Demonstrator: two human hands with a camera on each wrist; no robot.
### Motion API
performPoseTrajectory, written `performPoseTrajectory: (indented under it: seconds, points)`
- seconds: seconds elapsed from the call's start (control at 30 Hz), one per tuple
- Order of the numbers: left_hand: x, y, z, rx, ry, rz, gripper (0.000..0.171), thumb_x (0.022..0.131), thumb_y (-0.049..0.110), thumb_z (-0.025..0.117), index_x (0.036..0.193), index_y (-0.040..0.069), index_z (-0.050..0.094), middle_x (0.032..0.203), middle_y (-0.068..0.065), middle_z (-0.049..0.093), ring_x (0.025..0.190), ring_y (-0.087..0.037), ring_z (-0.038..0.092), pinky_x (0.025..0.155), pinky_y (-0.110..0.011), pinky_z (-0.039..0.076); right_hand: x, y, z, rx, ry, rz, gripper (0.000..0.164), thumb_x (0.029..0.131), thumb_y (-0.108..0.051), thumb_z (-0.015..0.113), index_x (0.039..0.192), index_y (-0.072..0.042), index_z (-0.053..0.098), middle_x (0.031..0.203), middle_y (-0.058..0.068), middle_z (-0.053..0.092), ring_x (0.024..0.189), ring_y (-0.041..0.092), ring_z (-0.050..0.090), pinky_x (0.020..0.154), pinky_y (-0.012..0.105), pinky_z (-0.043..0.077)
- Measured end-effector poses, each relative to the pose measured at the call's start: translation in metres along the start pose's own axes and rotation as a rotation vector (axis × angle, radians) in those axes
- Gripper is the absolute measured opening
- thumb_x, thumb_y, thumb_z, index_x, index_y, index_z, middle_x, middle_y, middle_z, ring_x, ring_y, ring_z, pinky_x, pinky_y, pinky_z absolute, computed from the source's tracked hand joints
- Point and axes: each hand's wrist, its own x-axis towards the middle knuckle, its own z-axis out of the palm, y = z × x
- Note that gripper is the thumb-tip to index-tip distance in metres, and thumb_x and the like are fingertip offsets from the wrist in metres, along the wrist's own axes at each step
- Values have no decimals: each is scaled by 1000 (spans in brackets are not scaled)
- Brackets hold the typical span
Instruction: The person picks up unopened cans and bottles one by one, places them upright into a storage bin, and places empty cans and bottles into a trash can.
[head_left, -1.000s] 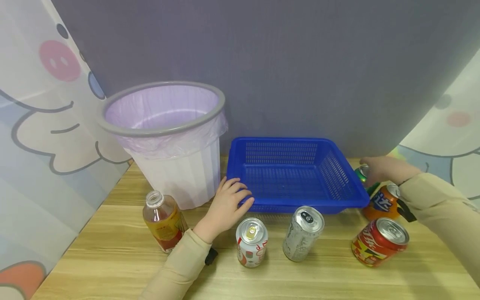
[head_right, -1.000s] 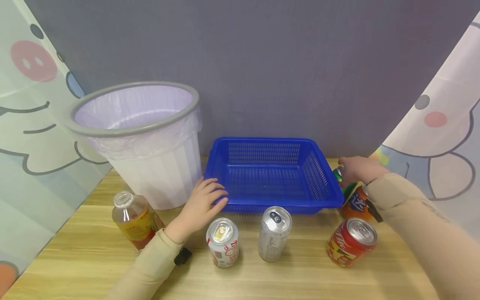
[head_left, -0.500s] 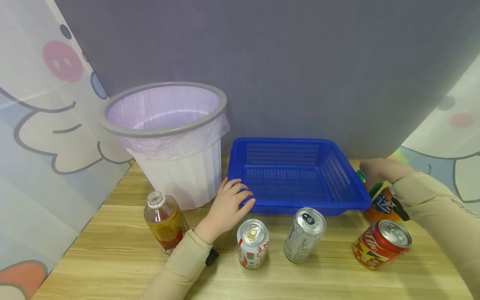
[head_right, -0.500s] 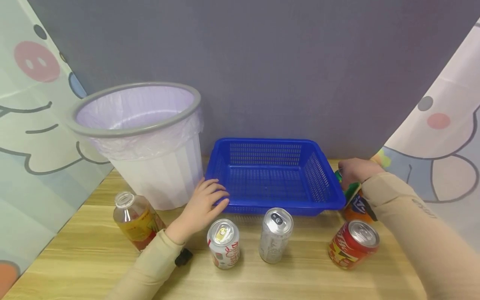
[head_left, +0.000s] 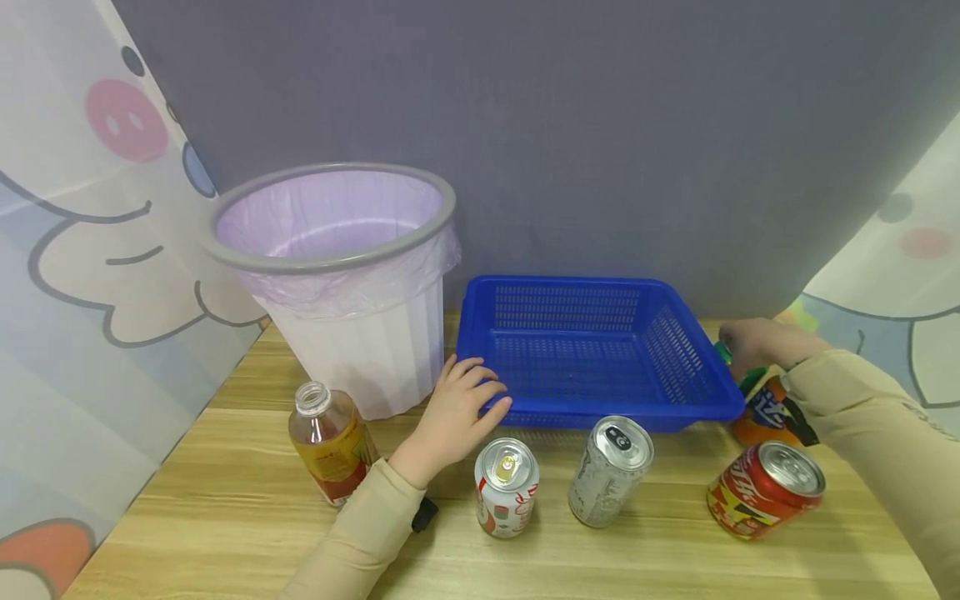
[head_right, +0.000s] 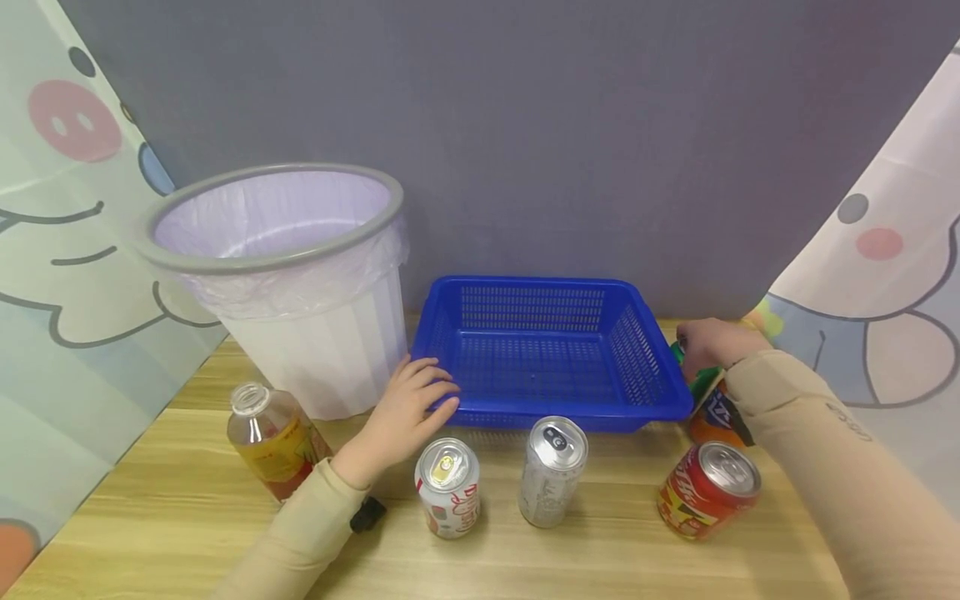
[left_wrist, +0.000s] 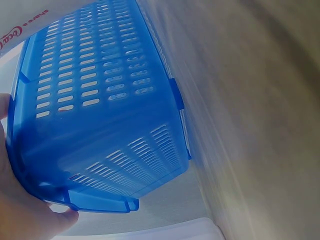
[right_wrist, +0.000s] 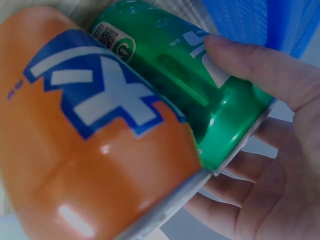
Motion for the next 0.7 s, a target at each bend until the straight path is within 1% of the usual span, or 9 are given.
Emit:
performPoseTrajectory:
  seconds: [0.27, 0.37, 0.47, 0.7]
  points:
    - [0, 0, -1, -4, 3, 4, 28, 93, 34, 52, 98, 13, 70, 106, -2, 65, 121, -30, 49, 108, -60, 26, -1, 7, 3, 79, 62, -31, 66, 54, -21, 84, 101, 15, 55, 89, 21, 64, 79, 30, 61, 69, 47, 53]
    - [0, 0, -1, 3, 6, 4, 27, 93, 34, 53, 98, 14, 70, 106, -2, 65, 121, -29, 49, 108, -60, 26, -2, 9, 4, 63, 88, -36, 68, 54, -23, 84, 102, 15, 56, 88, 21, 64, 79, 31, 60, 69, 48, 52]
    - [0, 0, 0, 0, 6, 5, 27, 93, 34, 53, 98, 14, 70, 106, -2, 65, 121, -30, 49, 108, -60, 26, -2, 9, 4, 40, 91, -42, 68, 54, -24, 83, 102, 15, 55, 88, 20, 64, 79, 32, 60, 69, 48, 52]
    - [0, -1, 1, -5, 3, 3, 27, 93, 34, 52, 98, 14, 70, 106, -2, 65, 121, -30, 49, 108, -60, 26, -2, 11, 5, 24, 113, -46, 63, 54, -22, 82, 101, 12, 57, 83, 15, 62, 76, 29, 57, 66, 45, 51]
